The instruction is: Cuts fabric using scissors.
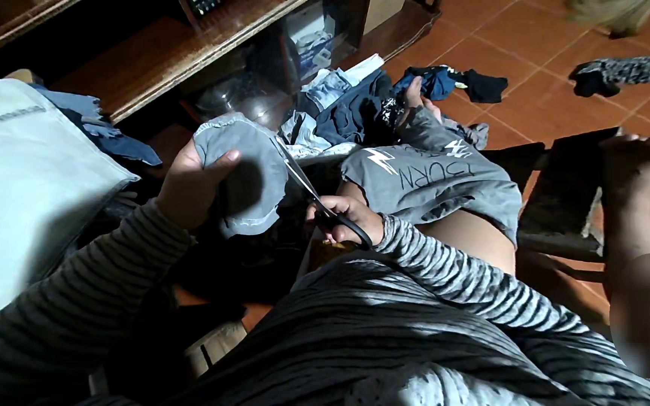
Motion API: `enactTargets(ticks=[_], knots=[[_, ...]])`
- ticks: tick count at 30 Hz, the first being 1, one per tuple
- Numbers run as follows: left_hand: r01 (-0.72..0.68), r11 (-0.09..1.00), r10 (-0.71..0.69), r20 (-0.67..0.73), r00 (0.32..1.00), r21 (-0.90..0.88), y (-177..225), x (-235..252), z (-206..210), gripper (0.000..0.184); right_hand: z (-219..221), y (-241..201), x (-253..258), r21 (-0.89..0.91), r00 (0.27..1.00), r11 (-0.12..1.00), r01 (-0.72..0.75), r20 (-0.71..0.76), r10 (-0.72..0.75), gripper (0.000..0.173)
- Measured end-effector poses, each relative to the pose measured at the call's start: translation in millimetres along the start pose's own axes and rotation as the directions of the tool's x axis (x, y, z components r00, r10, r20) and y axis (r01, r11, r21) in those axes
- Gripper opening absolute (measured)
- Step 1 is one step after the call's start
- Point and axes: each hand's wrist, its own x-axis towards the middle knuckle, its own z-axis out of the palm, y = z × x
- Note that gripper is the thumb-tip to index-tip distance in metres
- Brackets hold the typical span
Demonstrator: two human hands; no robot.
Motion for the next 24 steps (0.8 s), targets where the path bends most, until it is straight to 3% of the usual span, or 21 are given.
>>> enactTargets(ticks=[4, 7, 13, 19, 24], knots=[[-0.126, 0.990, 0.113, 0.187, 0.976, 0.060, -8.1, 2.7, -5.7, 0.046, 0.8, -3.3, 2.4, -0.005, 1.000, 1.000, 0.017, 0.012, -0.017, 0.059], [-0.161, 0.985, 0.140, 0.235, 0.962, 0.069, -8.6, 3.2, -5.9, 0.047, 0.1, -4.1, 3.3, 0.004, 1.000, 1.000, 0.013, 0.008, -0.013, 0.059], [-0.147, 0.985, 0.119, 0.252, 0.960, 0.092, -6.7, 3.5, -6.2, 0.049, 0.0, -3.2, 0.6, 0.037, 1.000, 0.999, -0.016, -0.004, 0.016, 0.047], [-0.155, 0.986, 0.132, 0.277, 0.952, 0.064, -8.0, 5.1, -7.9, 0.050, -0.3, -3.7, -0.5, 0.007, 1.000, 1.000, -0.023, -0.006, 0.023, 0.052], [-0.141, 0.985, 0.111, 0.267, 0.957, 0.096, -4.1, 4.8, -7.6, 0.051, 0.2, -2.8, -0.9, 0.043, 0.999, 0.998, -0.034, -0.016, 0.034, 0.046]])
